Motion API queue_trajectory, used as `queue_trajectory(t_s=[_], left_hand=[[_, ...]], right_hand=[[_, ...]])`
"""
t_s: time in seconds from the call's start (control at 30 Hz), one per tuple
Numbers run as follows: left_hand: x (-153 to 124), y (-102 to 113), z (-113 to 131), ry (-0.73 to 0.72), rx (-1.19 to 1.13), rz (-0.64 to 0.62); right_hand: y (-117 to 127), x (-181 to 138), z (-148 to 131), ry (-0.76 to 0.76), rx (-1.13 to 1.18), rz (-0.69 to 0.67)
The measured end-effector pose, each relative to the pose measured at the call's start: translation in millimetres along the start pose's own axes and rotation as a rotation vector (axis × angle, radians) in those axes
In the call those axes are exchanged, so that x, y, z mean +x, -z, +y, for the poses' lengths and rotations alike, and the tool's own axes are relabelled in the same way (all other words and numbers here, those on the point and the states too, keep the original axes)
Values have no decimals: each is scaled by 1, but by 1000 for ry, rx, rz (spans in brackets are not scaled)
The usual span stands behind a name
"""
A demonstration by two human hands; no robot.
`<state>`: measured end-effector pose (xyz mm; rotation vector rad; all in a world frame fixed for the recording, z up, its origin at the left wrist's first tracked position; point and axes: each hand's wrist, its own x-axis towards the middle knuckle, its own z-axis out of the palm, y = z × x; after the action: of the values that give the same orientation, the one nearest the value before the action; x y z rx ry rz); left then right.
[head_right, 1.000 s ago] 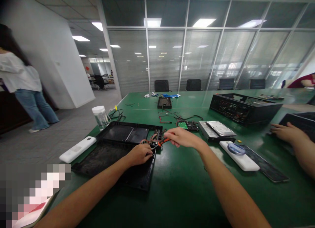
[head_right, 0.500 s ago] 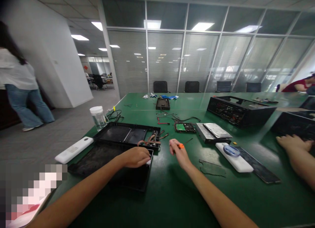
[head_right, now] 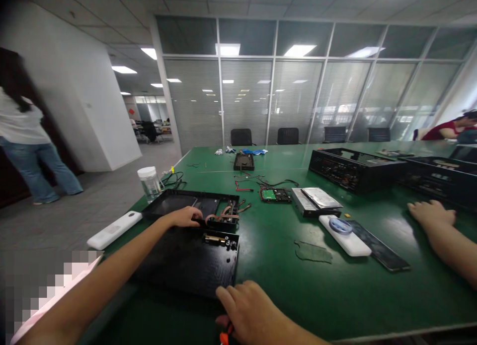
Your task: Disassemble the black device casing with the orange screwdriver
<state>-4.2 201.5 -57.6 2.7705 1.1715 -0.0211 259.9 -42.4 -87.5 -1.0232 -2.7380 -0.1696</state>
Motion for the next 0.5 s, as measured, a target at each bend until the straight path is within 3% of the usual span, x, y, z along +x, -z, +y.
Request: queue_trajectory(t_s=[0.23,0.37,0.5], left_hand=[[6,10,25,-138,278,50],[-10,42,50,-164,268,86],[-45,81,83,-208,241,88]], right_hand=[[-3,-16,17,-159,-36,94],[-12,-3,24,-152,-58,89],[-11,33,41,-173,-65,20]])
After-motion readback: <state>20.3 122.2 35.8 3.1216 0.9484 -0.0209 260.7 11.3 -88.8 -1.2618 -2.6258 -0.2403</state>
